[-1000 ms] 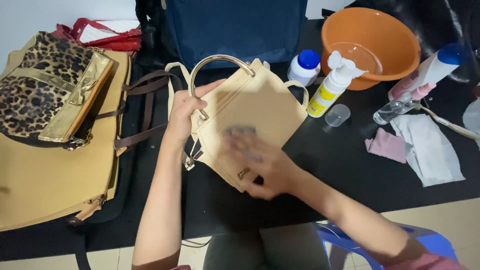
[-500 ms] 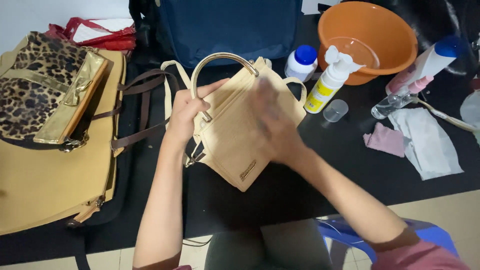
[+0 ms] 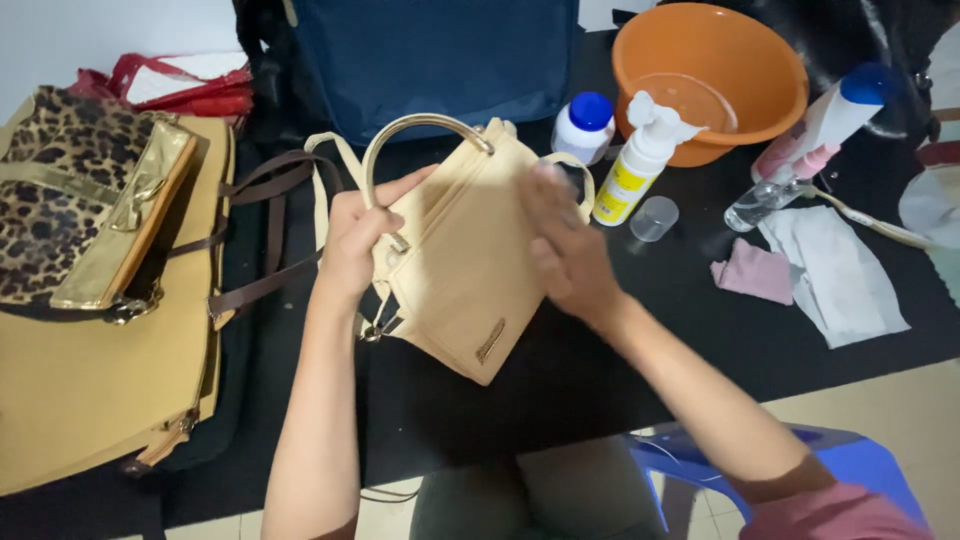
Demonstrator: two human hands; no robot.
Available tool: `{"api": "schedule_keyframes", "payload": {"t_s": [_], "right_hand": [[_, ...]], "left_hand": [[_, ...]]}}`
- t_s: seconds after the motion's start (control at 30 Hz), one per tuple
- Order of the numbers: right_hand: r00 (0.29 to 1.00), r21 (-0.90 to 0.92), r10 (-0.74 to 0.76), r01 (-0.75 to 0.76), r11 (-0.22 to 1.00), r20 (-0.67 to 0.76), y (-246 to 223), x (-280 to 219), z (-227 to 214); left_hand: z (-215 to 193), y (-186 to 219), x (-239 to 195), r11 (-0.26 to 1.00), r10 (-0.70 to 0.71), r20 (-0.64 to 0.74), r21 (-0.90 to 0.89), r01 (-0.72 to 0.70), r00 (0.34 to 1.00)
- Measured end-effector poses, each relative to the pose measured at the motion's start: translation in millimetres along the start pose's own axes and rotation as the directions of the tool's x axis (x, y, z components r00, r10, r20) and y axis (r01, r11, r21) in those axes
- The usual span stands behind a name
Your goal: Cleaning a cream-colored leather handbag using a cloth and cleaning solution at a natural pace.
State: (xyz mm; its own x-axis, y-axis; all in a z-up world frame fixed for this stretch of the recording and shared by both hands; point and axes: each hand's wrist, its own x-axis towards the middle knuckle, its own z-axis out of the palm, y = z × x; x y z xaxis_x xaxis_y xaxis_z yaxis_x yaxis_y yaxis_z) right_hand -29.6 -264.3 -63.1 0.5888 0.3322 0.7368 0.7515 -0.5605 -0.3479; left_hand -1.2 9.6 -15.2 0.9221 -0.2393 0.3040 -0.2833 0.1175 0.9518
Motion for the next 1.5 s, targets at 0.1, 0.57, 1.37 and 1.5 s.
{"api": "schedule_keyframes", "payload": {"t_s": [0.1, 0.57, 1.37, 1.5], "right_hand": [[1.0, 0.162, 0.022, -0.025, 0.987, 0.022, -32, 0, 6], [0.995, -0.017, -0.061, 0.063, 0.998, 0.074, 25, -19, -19], [0.652, 0.299, -0.702, 0.636, 0.712, 0.286, 3, -45, -11], [0.699, 0.197, -0.643, 0.615, 0.764, 0.312, 35, -30, -38]], "left_hand": [[19, 37, -1, 0.998, -0.002, -0.025, -0.064, 0.001, 1.0], [21, 37, 0, 0.999, 0.016, -0.06, -0.034, -0.018, 0.998], [4, 18, 3, 0.999, -0.013, -0.061, -0.049, 0.01, 0.998], [8, 25, 2, 0.998, -0.018, -0.056, -0.054, 0.015, 0.998]]}}
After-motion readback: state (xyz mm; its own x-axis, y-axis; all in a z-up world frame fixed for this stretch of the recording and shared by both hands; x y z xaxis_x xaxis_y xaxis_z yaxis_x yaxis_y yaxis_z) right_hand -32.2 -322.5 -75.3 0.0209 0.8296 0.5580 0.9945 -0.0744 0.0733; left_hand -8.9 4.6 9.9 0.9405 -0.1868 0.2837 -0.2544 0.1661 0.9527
